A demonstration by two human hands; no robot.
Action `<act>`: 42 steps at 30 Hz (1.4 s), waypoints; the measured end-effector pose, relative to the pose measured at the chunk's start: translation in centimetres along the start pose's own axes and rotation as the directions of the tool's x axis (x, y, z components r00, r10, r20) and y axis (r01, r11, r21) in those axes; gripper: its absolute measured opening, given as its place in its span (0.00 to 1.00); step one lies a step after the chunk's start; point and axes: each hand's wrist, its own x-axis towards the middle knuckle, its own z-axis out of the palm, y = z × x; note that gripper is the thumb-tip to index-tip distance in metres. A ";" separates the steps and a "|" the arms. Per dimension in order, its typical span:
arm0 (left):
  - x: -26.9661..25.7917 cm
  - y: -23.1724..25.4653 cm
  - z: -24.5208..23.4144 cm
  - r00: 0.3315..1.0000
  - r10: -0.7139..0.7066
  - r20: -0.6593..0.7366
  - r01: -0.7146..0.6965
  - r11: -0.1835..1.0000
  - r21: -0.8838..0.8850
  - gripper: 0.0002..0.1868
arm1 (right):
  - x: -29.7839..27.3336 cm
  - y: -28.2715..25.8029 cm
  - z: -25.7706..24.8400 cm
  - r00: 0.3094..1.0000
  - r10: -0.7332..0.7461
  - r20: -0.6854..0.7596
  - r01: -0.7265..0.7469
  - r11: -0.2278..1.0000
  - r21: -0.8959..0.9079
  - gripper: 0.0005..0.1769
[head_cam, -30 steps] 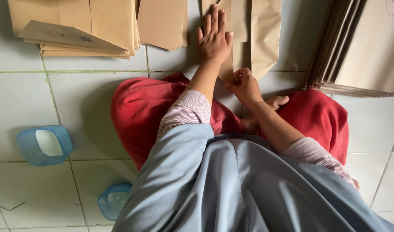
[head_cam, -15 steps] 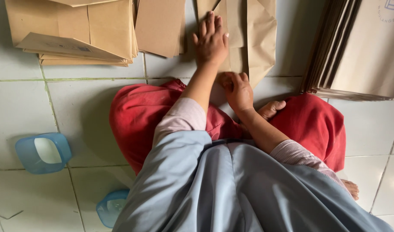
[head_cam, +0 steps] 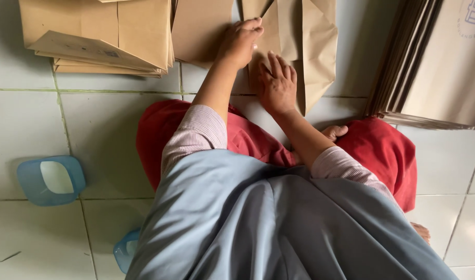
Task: Folding flat paper bags to create a bottom gusset and stacking them.
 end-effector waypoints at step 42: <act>-6.8 9.3 0.5 0.572 -0.819 0.049 0.820 0.571 -0.035 0.13 | 0.6 3.5 3.1 0.999 0.034 0.006 -0.034 0.968 0.247 0.19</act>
